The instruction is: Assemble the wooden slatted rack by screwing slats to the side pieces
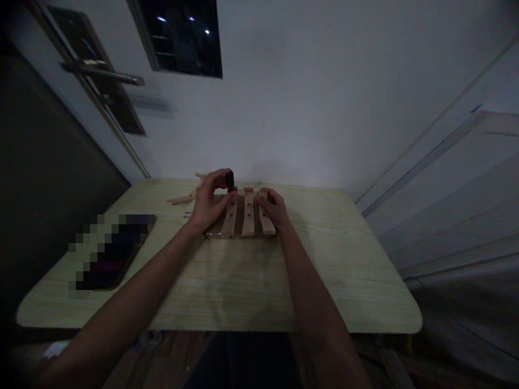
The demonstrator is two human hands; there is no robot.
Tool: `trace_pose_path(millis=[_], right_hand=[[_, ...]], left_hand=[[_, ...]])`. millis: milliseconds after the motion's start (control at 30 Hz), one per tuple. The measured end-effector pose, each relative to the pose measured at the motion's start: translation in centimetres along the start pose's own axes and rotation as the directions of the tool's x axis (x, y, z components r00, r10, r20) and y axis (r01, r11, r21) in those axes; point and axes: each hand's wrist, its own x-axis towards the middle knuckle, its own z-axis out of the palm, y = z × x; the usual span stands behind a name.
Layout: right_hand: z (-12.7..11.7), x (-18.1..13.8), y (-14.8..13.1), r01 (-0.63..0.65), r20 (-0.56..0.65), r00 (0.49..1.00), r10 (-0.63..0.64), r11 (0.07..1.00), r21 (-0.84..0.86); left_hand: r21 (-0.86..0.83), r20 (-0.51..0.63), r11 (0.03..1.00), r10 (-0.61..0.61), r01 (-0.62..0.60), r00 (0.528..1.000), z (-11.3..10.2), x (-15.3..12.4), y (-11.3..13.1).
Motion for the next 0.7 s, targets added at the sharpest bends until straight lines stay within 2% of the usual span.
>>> trace_pose_path(millis=[200, 467, 700], right_hand=[[0.0, -0.1, -0.2, 0.004, -0.021, 1.0, -0.005, 1.0, -0.009], [0.0, 0.0, 0.0, -0.021, -0.007, 1.0, 0.022, 1.0, 0.009], [0.0, -0.1, -0.3, -0.023, -0.018, 1.0, 0.023, 1.0, 0.015]], left_hand=[[-0.032, 0.041, 0.999, -0.031, 0.032, 0.999, -0.2, -0.1, 0.6], [-0.043, 0.091, 0.999, -0.01, 0.014, 0.996, -0.3, -0.1, 1.0], [0.084, 0.002, 0.996, 0.024, -0.024, 1.0, -0.3, 0.2, 0.7]])
